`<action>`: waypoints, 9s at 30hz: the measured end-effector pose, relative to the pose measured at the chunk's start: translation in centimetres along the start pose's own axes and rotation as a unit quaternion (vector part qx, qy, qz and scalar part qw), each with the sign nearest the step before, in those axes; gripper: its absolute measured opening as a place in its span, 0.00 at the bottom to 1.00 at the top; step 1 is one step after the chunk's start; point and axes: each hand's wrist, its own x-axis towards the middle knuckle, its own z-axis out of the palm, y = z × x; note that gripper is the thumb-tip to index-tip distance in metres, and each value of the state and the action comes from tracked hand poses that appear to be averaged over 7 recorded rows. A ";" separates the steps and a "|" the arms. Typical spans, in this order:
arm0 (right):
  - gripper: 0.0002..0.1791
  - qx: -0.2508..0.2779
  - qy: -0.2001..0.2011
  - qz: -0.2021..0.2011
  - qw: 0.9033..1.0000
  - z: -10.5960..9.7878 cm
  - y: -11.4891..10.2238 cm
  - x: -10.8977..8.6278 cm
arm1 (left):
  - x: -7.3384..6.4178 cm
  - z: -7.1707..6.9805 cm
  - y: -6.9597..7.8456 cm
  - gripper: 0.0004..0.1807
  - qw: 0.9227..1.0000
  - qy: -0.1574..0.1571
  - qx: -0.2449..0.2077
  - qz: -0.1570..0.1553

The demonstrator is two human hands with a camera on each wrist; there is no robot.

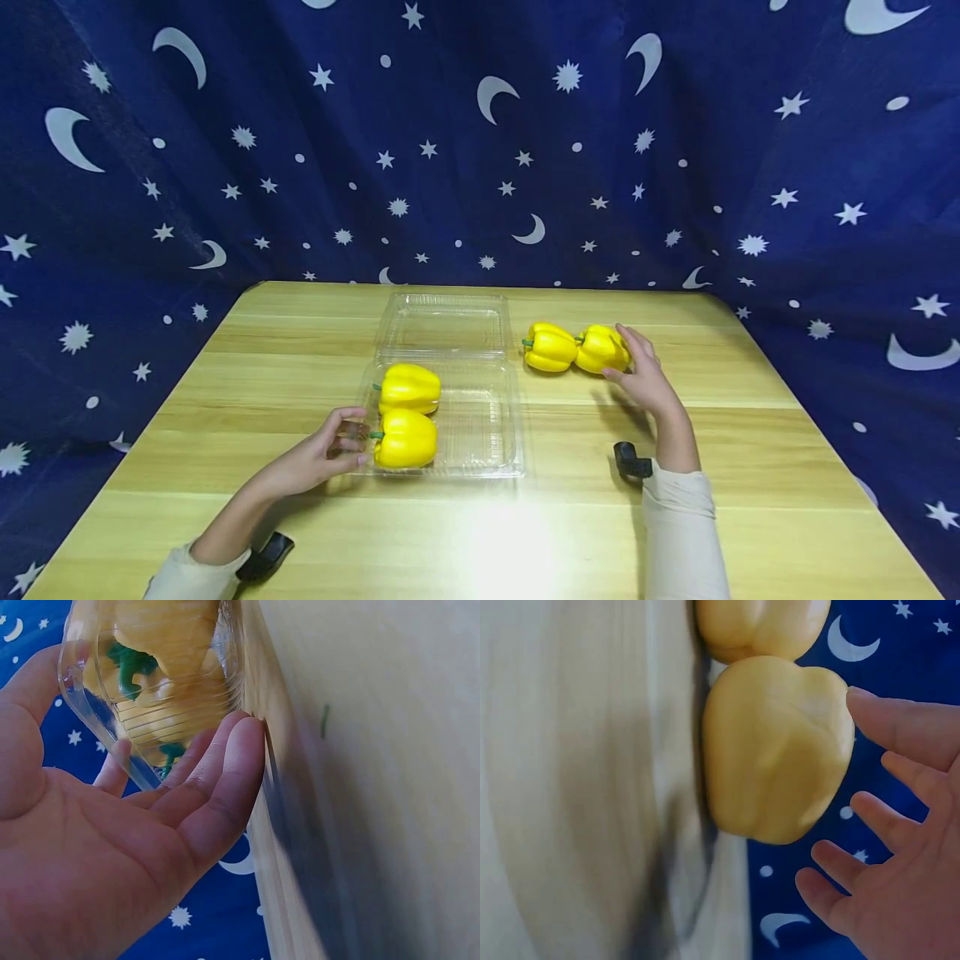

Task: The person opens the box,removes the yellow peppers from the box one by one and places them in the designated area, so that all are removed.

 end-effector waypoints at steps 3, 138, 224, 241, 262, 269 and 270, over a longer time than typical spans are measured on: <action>0.43 -0.001 0.010 -0.014 1.000 0.0 -0.5 -0.1 | 0.0 0.0 -0.1 0.34 1.000 -0.002 -0.005 0.000; 0.41 -0.122 -0.167 -0.270 0.940 12.9 -16.3 -4.8 | 0.1 -0.1 0.0 0.35 1.000 0.000 -0.001 -0.004; 0.37 -0.087 -0.241 -0.232 0.938 17.6 -15.1 -2.7 | 0.0 0.0 0.2 0.35 1.000 0.001 -0.002 -0.005; 0.36 -0.086 -0.240 -0.233 0.939 14.9 -15.4 -2.5 | 0.0 0.1 0.6 0.35 1.000 0.005 -0.002 -0.014; 0.20 -0.075 -0.124 -0.246 0.959 11.7 -14.2 -1.5 | 0.0 0.0 0.2 0.35 1.000 0.007 0.014 -0.018; 0.33 -0.088 -0.196 -0.221 0.951 12.6 -14.3 -1.7 | 0.0 0.1 0.2 0.35 1.000 0.003 0.008 -0.013; 0.34 -0.091 -0.199 -0.212 0.952 12.7 -14.2 -1.7 | 0.0 0.1 0.3 0.35 1.000 0.003 0.007 -0.013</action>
